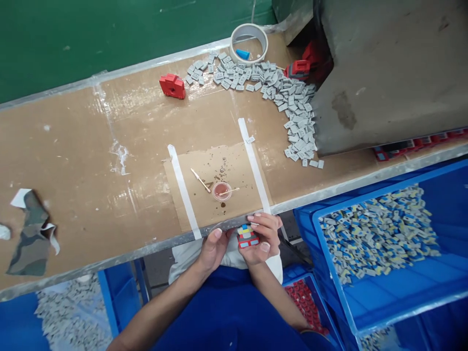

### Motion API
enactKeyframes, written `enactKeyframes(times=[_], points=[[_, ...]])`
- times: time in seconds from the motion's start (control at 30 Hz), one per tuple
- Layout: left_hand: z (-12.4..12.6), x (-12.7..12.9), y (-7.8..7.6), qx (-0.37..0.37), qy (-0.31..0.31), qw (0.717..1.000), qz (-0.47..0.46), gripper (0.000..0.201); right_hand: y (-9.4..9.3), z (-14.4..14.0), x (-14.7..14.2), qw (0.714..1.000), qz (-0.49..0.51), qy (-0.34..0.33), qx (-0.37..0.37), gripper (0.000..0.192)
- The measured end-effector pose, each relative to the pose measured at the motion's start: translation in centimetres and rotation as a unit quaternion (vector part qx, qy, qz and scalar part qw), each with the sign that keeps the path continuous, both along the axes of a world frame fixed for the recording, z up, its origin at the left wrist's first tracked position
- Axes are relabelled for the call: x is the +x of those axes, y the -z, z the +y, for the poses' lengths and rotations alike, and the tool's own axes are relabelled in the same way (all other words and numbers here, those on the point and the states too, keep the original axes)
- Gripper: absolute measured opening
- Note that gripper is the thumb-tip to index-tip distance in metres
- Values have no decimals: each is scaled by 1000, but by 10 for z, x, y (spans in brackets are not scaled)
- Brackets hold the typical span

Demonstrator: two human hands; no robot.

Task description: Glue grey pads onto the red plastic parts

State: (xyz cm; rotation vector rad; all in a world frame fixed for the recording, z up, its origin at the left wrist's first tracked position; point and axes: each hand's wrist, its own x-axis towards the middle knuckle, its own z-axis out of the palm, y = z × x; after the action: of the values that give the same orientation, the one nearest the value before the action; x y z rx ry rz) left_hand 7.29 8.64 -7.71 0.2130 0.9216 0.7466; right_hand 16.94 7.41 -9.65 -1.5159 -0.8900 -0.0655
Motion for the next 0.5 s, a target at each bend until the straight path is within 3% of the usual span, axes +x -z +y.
enactKeyframes(times=[0.5], points=[[-3,0,3,3,-31,999,-25,70,3,-1,-1,999,19,-17,24,36]])
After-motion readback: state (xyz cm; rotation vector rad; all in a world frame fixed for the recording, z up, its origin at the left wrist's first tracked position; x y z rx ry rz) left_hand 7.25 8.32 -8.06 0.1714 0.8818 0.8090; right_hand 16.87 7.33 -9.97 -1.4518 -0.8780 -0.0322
